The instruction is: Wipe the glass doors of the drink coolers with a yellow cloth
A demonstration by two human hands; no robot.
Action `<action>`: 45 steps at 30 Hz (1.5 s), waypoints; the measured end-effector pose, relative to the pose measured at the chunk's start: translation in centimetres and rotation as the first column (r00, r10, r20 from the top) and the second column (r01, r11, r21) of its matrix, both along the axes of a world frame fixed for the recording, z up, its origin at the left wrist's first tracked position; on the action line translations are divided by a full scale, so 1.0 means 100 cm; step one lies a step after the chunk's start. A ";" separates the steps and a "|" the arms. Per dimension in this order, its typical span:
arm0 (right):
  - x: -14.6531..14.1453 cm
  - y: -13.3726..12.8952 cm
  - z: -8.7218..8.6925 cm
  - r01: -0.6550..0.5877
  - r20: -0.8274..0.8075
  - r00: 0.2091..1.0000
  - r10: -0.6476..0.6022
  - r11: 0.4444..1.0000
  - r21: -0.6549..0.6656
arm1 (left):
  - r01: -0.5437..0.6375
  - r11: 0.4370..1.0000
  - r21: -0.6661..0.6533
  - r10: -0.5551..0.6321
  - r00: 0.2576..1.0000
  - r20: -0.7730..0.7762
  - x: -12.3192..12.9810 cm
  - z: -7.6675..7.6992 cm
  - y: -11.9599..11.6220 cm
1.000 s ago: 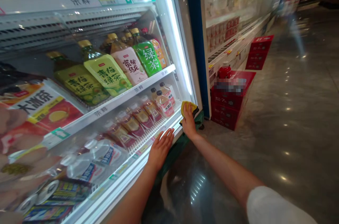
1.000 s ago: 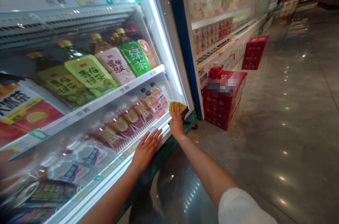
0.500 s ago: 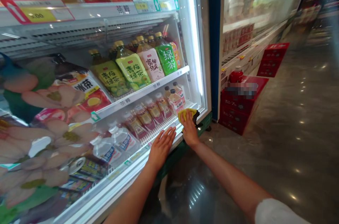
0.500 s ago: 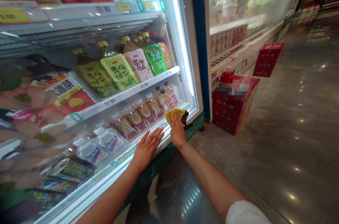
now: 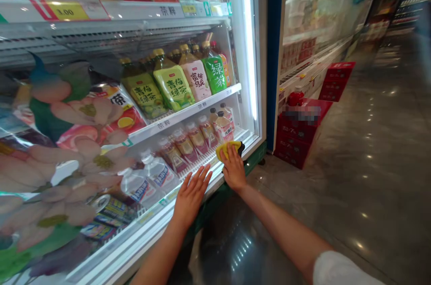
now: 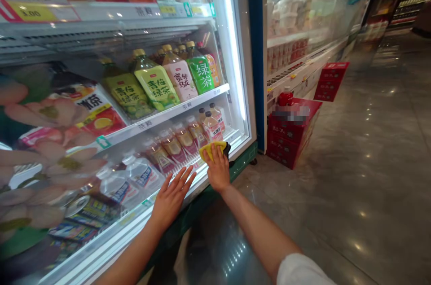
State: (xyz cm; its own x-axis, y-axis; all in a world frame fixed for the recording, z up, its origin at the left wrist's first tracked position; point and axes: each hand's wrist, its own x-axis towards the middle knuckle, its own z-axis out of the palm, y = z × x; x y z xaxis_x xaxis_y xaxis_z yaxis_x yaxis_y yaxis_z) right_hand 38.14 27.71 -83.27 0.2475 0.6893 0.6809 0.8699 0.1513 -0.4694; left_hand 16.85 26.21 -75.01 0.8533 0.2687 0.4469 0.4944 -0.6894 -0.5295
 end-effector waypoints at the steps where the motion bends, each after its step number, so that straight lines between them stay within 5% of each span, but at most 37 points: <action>1: 0.002 -0.002 -0.003 0.009 -0.009 1.000 -0.009 1.000 -0.025 | -0.004 1.000 -0.001 0.004 1.000 0.014 -0.004 -0.001 -0.002; 5: 0.016 0.014 0.010 0.093 -0.108 0.989 -0.097 0.995 -0.041 | -0.007 1.000 -0.006 0.007 0.998 0.069 -0.020 -0.004 -0.008; 9: -0.008 0.026 0.028 0.138 -0.162 0.978 -0.129 0.989 0.045 | -0.009 1.000 -0.030 0.012 0.995 0.098 -0.035 -0.004 -0.013; 16: -0.044 0.000 -0.018 -0.009 -0.082 0.997 0.015 0.997 0.077 | -0.024 0.997 -0.068 0.035 0.987 0.158 -0.061 -0.007 -0.023; 22: -0.048 0.013 0.008 0.085 -0.304 0.952 -0.036 0.985 0.148 | -0.094 0.994 -0.059 0.102 0.984 0.149 -0.090 -0.012 -0.031; 24: -0.069 0.005 0.013 0.048 -0.230 0.973 -0.012 0.987 0.151 | -0.109 0.993 -0.040 0.114 0.983 0.144 -0.097 -0.012 -0.033; 30: -0.106 -0.032 -0.010 -0.118 0.089 0.990 0.106 0.983 0.143 | -0.109 0.994 0.017 0.105 0.985 0.135 -0.119 -0.012 -0.039; 34: -0.112 -0.024 0.017 0.006 -0.042 0.999 0.002 0.982 0.187 | -0.120 0.992 0.032 0.115 0.985 0.130 -0.137 -0.010 -0.045; 38: -0.148 -0.030 0.035 0.022 -0.033 0.999 -0.018 0.989 0.145 | -0.143 0.989 0.026 0.139 0.983 0.118 -0.150 -0.010 -0.051; 41: -0.165 -0.051 0.020 -0.089 0.141 0.987 0.076 0.992 0.088 | -0.166 0.986 0.031 0.162 0.981 0.106 -0.158 -0.010 -0.056; 45: -0.151 -0.058 0.007 -0.119 0.220 0.971 0.091 0.986 0.119 | -0.194 0.981 0.028 0.191 0.978 0.086 -0.175 -0.009 -0.063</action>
State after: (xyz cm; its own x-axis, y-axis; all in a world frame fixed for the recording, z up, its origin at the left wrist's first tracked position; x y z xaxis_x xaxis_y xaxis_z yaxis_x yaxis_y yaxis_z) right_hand 22.99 21.93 -82.62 0.0178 0.6053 0.7958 0.9236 0.2948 -0.2449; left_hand -0.66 19.96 -75.89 0.7470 0.4064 0.5262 0.6589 -0.5582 -0.5043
